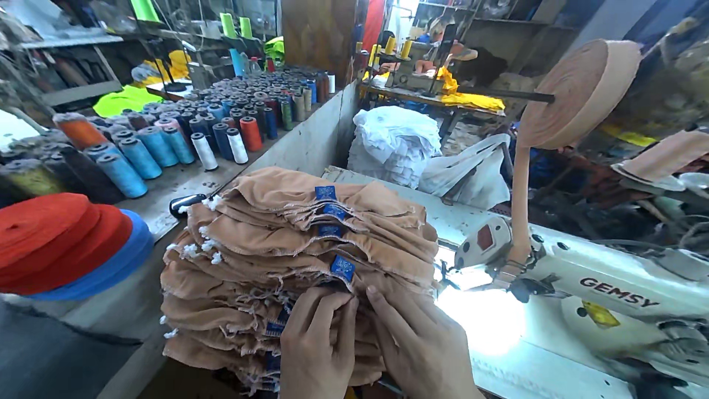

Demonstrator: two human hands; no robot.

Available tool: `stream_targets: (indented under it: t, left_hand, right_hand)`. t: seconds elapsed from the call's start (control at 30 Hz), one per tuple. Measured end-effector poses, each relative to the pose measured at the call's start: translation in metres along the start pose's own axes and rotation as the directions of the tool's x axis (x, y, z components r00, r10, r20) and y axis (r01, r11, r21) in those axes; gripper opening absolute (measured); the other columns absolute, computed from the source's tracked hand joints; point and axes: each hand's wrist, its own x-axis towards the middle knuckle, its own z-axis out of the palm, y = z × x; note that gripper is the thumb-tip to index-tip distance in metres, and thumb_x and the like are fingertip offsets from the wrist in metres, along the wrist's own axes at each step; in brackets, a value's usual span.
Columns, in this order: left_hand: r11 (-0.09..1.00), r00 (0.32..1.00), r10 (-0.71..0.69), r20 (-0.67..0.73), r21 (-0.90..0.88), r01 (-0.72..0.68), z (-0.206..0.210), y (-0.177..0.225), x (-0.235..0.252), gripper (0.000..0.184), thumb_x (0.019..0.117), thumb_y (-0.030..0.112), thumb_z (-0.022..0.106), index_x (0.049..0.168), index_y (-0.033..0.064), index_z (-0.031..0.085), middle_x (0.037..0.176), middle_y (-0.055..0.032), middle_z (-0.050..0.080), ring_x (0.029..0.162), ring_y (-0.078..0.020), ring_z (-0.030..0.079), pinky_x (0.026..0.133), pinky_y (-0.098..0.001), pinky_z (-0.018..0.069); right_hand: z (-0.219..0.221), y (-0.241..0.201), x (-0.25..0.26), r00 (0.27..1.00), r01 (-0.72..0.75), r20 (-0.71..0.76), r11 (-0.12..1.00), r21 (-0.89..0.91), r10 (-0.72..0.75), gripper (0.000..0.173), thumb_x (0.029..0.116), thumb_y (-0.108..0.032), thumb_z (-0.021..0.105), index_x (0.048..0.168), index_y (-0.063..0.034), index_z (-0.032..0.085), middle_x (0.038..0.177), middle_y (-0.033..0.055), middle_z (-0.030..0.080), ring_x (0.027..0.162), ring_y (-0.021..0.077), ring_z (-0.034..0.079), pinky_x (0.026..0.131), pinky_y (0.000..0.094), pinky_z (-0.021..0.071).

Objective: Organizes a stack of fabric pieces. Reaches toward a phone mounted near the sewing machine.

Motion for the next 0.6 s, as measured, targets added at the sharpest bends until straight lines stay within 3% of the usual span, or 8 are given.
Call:
stream_targets:
  t: [0.17, 0.33, 0.47, 0.6]
  left_hand:
    - [1.0, 1.0, 0.0, 0.008, -0.013, 0.0, 0.001, 0.003, -0.001, 0.016, 0.0967, 0.024, 0.067, 0.095, 0.0106, 0.076, 0.095, -0.0009, 0.07, 0.091, -0.0037, 0.067, 0.08, -0.0173, 0.0571]
    - [1.0, 0.999, -0.014, -0.031, 0.01, 0.015, -0.002, -0.002, 0.009, 0.016, 0.0961, 0.024, 0.07, 0.097, 0.0101, 0.079, 0.094, -0.0006, 0.072, 0.084, 0.0007, 0.068, 0.073, -0.0127, 0.0575]
    - [0.99, 1.0, 0.024, 0.009, 0.136, -0.025, 0.01, -0.001, 0.013, 0.018, 0.0948, 0.027, 0.07, 0.095, 0.0116, 0.08, 0.094, -0.0031, 0.073, 0.086, -0.0062, 0.069, 0.077, -0.0185, 0.0579]
    - [0.974, 0.998, 0.05, 0.037, 0.219, -0.056, 0.006, -0.005, 0.012, 0.019, 0.0977, 0.024, 0.063, 0.092, 0.0113, 0.077, 0.092, -0.0042, 0.071, 0.085, -0.0112, 0.069, 0.077, -0.0226, 0.058]
  right_hand:
    - [0.006, 0.001, 0.003, 0.999, 0.026, -0.04, 0.999, 0.023, -0.025, 0.026, 0.0969, -0.014, 0.059, 0.116, -0.0179, 0.077, 0.089, 0.0005, 0.071, 0.075, 0.0155, 0.065, 0.061, 0.0291, 0.051]
    - [-0.001, 0.012, 0.001, 0.995, -0.084, -0.052, 0.994, 0.066, 0.088, 0.026, 0.0986, -0.027, 0.064, 0.117, -0.0137, 0.076, 0.092, 0.0032, 0.073, 0.079, 0.0149, 0.069, 0.062, 0.029, 0.0548]
    - [-0.012, 0.006, -0.009, 0.991, -0.135, 0.035, 0.98, 0.146, 0.131, 0.027, 0.0988, -0.03, 0.064, 0.119, -0.0141, 0.074, 0.1, 0.0039, 0.075, 0.08, 0.0123, 0.07, 0.061, 0.0265, 0.0558]
    - [-0.016, -0.001, -0.014, 0.982, -0.149, 0.146, 0.964, 0.22, 0.119, 0.028, 0.0966, -0.03, 0.067, 0.12, -0.0156, 0.075, 0.088, 0.001, 0.069, 0.071, 0.0113, 0.064, 0.056, 0.0258, 0.0522]
